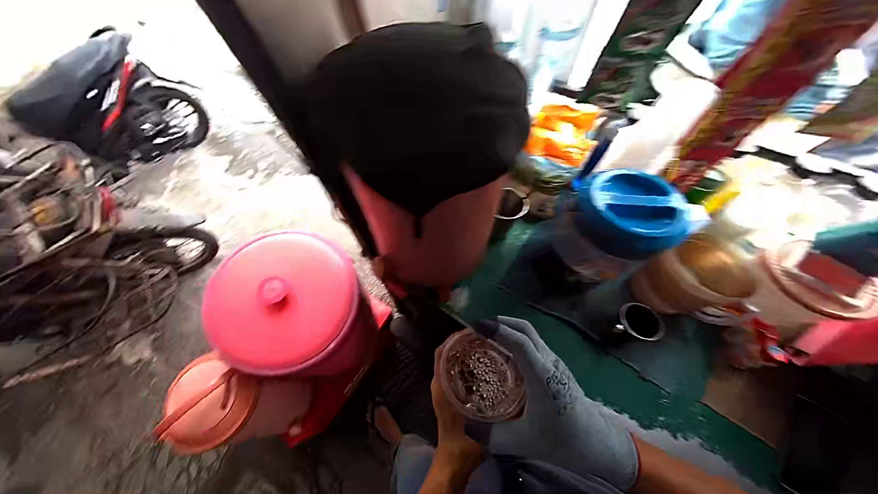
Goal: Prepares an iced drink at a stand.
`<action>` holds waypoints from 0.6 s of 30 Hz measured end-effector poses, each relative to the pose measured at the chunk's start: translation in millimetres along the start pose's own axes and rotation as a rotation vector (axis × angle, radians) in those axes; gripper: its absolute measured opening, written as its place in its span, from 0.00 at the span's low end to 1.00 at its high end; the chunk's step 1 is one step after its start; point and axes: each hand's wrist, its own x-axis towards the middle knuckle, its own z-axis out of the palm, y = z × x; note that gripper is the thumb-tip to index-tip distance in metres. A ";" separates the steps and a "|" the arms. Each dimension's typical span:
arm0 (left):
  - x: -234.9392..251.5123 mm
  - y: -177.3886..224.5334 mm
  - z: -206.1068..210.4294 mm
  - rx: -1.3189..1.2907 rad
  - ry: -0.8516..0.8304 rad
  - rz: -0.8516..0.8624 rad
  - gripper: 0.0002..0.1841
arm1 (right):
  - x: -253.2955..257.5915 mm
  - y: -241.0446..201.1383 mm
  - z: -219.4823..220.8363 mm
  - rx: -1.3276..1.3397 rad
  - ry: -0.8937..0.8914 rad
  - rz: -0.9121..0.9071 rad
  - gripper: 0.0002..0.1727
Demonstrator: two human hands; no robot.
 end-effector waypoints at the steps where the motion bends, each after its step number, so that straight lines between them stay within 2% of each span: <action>1: 5.0 3.9 -28.9 -0.025 0.066 0.036 0.48 | 18.1 -14.4 18.5 0.059 -0.103 -0.028 0.59; 3: 11.6 12.9 -93.8 -0.024 0.126 0.082 0.48 | 59.3 -35.1 56.2 0.257 -0.280 -0.071 0.57; 5: 11.6 25.8 -165.0 0.014 0.156 0.090 0.49 | 109.7 -37.7 110.5 0.348 -0.373 -0.036 0.49; 7: 9.0 43.4 -232.0 0.109 0.195 0.078 0.48 | 168.3 -23.9 182.9 0.122 -0.412 0.094 0.35; 8: 7.2 52.3 -262.3 0.154 0.206 0.071 0.47 | 198.1 -13.0 224.6 -0.074 -0.460 0.140 0.33; 11: 1.2 80.6 -345.5 0.282 0.216 0.050 0.46 | 271.4 21.9 348.7 -0.577 -0.670 0.133 0.49; 12: -1.4 90.8 -367.2 0.310 0.214 0.050 0.46 | 285.1 30.0 378.4 -0.671 -0.726 0.133 0.49; 15: -6.2 118.6 -416.4 0.314 0.187 0.082 0.49 | 317.4 42.3 420.2 -0.859 -0.860 0.096 0.34; 18: -14.5 141.6 -446.7 0.275 0.205 0.071 0.49 | 353.3 29.2 419.4 -1.016 -1.050 0.080 0.31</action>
